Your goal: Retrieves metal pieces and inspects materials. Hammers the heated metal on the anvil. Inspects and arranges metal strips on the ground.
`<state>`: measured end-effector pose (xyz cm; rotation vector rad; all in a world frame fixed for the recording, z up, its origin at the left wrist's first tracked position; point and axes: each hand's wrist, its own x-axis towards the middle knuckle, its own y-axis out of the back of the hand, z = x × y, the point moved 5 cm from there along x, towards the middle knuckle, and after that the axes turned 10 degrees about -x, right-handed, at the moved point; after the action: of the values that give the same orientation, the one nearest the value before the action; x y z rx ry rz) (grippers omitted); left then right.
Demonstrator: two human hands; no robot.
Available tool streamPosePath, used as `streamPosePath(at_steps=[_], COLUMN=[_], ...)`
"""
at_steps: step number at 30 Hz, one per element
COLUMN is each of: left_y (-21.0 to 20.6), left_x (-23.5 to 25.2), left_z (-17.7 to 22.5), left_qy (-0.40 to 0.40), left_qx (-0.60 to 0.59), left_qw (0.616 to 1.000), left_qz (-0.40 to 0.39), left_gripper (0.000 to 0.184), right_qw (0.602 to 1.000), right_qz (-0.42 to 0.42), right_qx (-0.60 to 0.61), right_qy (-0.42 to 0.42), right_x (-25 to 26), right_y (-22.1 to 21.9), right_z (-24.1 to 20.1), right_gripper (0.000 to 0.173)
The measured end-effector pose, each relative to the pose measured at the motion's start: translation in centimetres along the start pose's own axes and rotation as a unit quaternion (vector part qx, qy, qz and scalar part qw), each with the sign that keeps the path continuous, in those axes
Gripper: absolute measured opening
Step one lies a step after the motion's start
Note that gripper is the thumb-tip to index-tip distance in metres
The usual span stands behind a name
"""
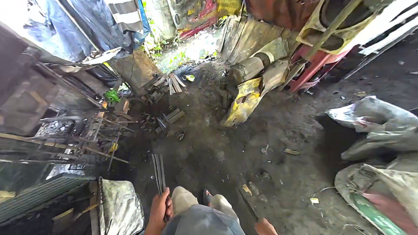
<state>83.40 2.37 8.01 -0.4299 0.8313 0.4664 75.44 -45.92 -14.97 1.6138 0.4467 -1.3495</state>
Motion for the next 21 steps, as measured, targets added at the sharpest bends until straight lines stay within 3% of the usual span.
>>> streamPosePath(at_steps=[2,8,13,17,21], left_y=[-2.3,-7.1,-9.5,-12.5,-15.2], left_x=[3.1,14.8,26.7,33.5,39.9], left_z=[2.2,6.3,6.2,7.7,12.5], left_qy=[-0.028,0.032,0.065,0.103,0.105], left_qx=[0.042,0.076,0.113,0.187,0.21], left_qw=[0.999,0.995,0.987,0.97,0.965], left_qz=[0.009,0.051,0.096,0.117,0.114], left_gripper=[0.026,0.021,0.031,0.036,0.026], right_qw=[1.0,0.998,0.994,0.991,0.985], right_qz=[0.017,0.025,0.005,-0.006,-0.043], right_qx=[0.0,0.022,0.016,0.008,0.109], right_qy=[0.015,0.061,0.107,0.131,0.128], right_x=[1.9,3.7,9.3,10.1,12.6], right_y=[3.3,14.4,22.8,31.2,36.7], right_z=[-3.8,-16.2,-26.3,-34.9,-44.8], right_gripper=[0.04,0.037,0.04,0.038,0.033])
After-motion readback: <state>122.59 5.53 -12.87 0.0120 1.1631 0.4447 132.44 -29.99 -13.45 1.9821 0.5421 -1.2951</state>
